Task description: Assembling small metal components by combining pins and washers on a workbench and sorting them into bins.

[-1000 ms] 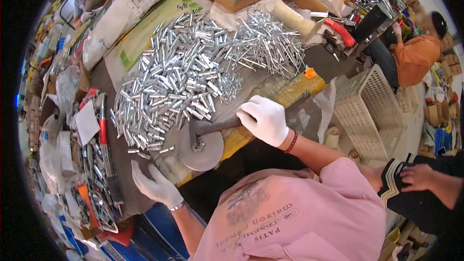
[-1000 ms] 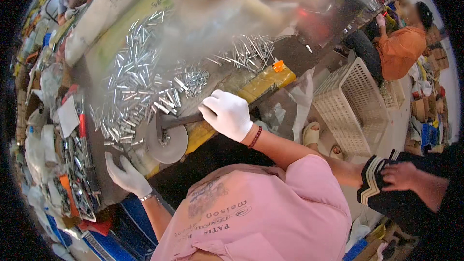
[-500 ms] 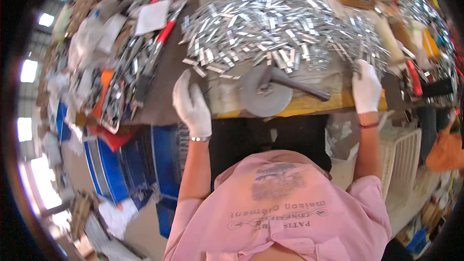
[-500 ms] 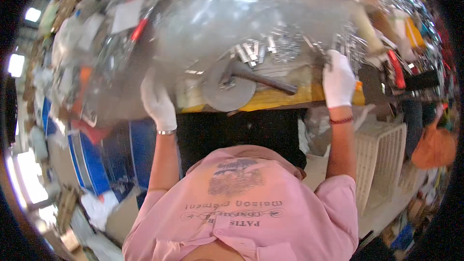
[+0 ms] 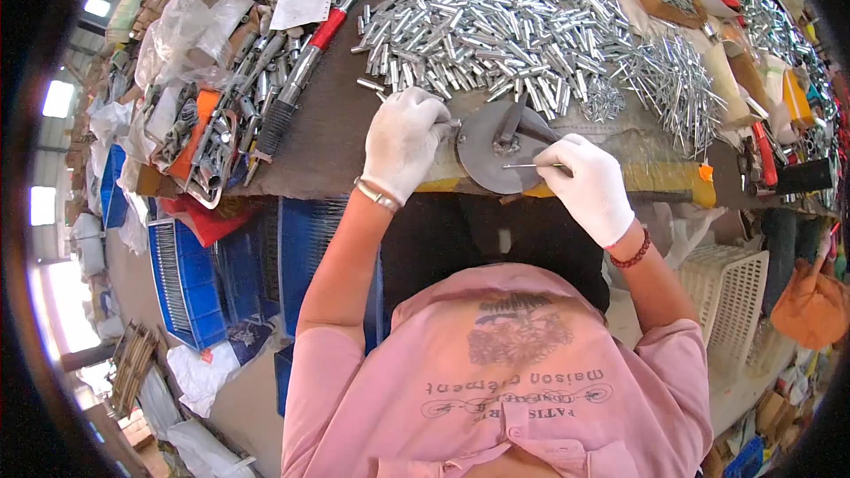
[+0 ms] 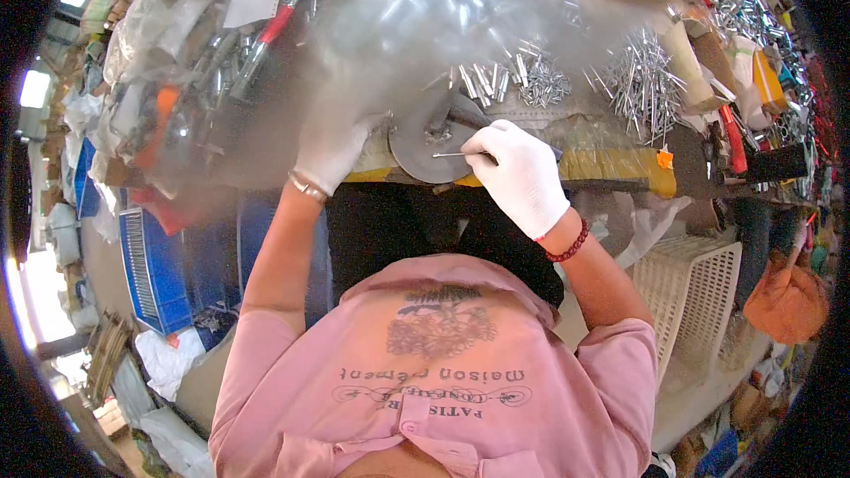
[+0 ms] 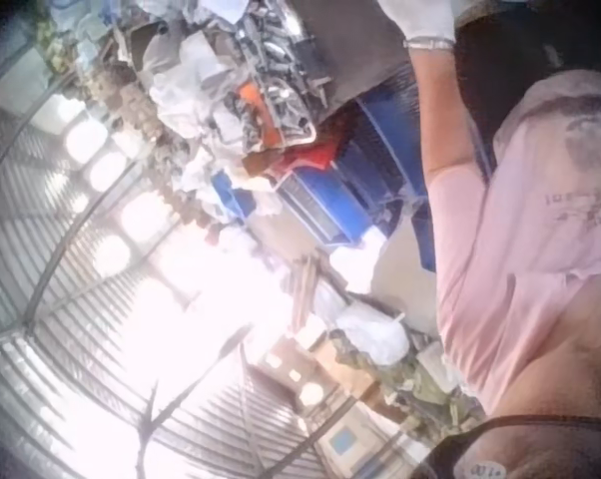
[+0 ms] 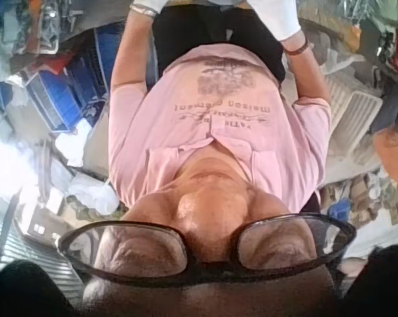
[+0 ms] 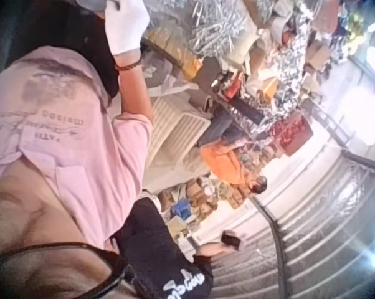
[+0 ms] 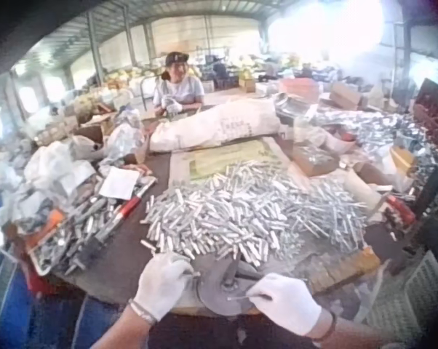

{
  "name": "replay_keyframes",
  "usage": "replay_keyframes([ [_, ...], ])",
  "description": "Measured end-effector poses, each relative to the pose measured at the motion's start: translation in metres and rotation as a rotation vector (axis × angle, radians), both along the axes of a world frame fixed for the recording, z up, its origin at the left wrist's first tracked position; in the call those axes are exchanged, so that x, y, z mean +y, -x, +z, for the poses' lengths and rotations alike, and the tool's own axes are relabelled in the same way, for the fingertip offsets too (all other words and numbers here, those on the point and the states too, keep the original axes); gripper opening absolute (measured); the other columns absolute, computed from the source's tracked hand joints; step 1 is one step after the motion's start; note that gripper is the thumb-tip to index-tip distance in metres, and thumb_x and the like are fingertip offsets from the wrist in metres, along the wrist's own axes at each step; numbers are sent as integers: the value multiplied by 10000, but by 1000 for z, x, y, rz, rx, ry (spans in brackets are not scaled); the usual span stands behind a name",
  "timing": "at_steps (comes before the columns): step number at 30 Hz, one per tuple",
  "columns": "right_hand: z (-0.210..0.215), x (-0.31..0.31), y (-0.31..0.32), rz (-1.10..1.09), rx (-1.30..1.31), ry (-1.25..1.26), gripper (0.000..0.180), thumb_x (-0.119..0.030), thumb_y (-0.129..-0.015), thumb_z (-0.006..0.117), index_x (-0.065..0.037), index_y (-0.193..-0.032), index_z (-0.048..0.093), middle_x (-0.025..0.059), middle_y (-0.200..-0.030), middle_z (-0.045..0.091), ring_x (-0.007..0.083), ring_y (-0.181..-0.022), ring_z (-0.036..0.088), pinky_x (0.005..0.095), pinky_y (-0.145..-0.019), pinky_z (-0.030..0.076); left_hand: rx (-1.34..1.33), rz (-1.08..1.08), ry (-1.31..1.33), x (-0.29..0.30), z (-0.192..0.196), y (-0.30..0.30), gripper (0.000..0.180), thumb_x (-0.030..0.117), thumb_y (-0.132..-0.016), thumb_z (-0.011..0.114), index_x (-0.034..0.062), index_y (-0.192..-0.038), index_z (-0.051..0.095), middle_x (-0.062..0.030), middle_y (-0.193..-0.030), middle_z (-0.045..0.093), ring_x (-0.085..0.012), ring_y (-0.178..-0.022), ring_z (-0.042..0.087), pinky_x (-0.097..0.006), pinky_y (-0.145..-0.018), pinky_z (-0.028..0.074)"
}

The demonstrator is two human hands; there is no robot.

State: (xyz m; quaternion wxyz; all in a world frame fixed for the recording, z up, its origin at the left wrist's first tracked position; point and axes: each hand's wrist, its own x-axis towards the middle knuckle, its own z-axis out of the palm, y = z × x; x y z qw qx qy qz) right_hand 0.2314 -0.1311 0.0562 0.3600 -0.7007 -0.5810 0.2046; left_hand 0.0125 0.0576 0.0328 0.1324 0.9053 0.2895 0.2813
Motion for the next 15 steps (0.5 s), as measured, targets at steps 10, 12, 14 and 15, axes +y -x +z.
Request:
replay_keyframes([
  [10, -2, 1, 4, 27, -555, -87, 76, -80, -836, 760, -134, -830, 706, 51, -872, 652, 291, -842, 679, 418, -749, 556, 39, -119, 238, -57, 3, -6, 136, 140, -822, 834, 121, -926, 747, -80, -904, 662, -327, -920, 662, -445, -811, 537],
  [12, -1, 3, 1, 54, -557, -118, 76, -83, -827, 766, -134, -835, 709, 48, -868, 650, 288, -847, 674, 418, -762, 552, -11, -124, 310, -56, 0, -6, 133, 137, -820, 836, 115, -932, 768, -84, -915, 676, -324, -927, 666, -435, -816, 534],
  [14, -1, 3, -2, 80, -560, -151, 79, -87, -818, 771, -135, -840, 712, 45, -864, 649, 285, -852, 669, 418, -775, 549, -17, -126, 312, -57, 0, -5, 129, 135, -821, 836, 113, -931, 773, -85, -917, 681, -326, -923, 667, -434, -814, 534],
  [15, -2, 3, -3, 98, -542, -156, 79, -90, -816, 775, -132, -846, 715, 45, -857, 644, 285, -852, 667, 419, -779, 547, -25, -124, 312, -58, 0, -4, 125, 134, -821, 836, 111, -929, 778, -86, -918, 686, -328, -919, 668, -432, -813, 533],
])
